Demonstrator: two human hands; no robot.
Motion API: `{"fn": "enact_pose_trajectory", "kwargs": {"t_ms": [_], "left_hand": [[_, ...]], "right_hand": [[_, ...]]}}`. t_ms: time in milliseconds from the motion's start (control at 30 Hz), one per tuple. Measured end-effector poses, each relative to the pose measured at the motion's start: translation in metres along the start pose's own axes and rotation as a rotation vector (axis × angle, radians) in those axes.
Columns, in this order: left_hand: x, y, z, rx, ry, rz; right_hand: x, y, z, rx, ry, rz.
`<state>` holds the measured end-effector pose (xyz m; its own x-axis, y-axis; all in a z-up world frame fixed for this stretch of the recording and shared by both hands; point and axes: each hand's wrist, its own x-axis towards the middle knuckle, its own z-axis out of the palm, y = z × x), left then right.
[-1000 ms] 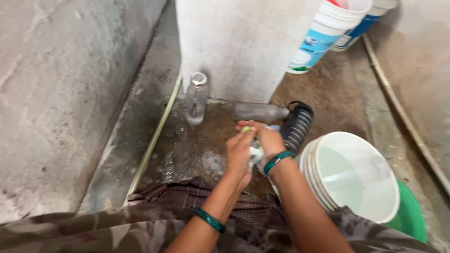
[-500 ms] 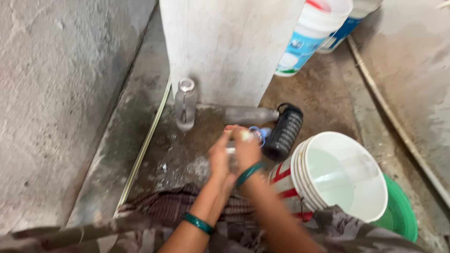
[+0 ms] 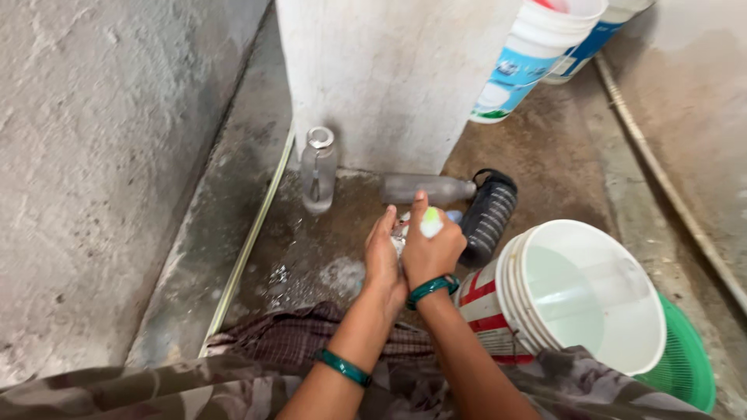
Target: The person scrubs the inside of a clear plastic baby bottle with a long-handled brush, rinses it under running water, and scrubs the bottle cap with a green sponge. The person then rinses the bottle again and places it aside.
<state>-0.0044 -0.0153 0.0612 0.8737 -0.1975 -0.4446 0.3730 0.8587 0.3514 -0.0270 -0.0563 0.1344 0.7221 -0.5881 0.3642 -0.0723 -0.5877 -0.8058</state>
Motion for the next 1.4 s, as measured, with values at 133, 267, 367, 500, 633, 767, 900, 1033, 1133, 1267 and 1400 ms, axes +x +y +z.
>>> {"fn": "enact_pose_trajectory", "kwargs": {"t_ms": [133,267,367,500,633,767,900,1033,1133,1267,1400], "left_hand": [[-0.005,0.027,0.0,-0.196,0.116,-0.075],[-0.015,0.023,0.02,0.189,0.143,0.168],[-0.026,0.005,0.026,0.827,0.13,0.287],[-0.031,-0.012,0.017,1.09,0.061,0.436],[-0.019,-0.023,-0.003,0.946,0.024,0.503],[0.016,-0.021,-0.027,0.595,0.101,0.132],[0.046,0.002,-0.052,0.14,0.127,-0.06],[0.051,0.041,-0.06,0.247,0.356,0.053],[0.041,0.046,-0.044,0.297,0.347,0.154],[0.039,0.025,-0.012,0.327,0.239,0.121],[0.052,-0.009,-0.006,0.131,0.038,-0.051]], "right_hand": [[-0.02,0.0,0.001,0.108,-0.17,-0.083],[-0.009,0.011,0.002,0.244,-0.275,-0.106],[0.003,0.027,0.002,0.251,-0.268,-0.157],[0.016,0.046,0.0,0.082,-0.157,-0.064],[0.02,0.052,0.003,-0.019,-0.142,0.153],[0.006,0.043,0.01,0.02,-0.252,-0.022],[-0.021,0.047,0.008,0.137,-0.327,-0.332],[-0.025,0.079,0.012,0.024,-0.526,-0.261],[0.004,0.122,-0.003,0.085,-0.806,-0.113],[0.092,0.18,-0.059,0.048,-0.463,0.217],[0.164,0.246,-0.137,0.317,0.048,0.589]]}}
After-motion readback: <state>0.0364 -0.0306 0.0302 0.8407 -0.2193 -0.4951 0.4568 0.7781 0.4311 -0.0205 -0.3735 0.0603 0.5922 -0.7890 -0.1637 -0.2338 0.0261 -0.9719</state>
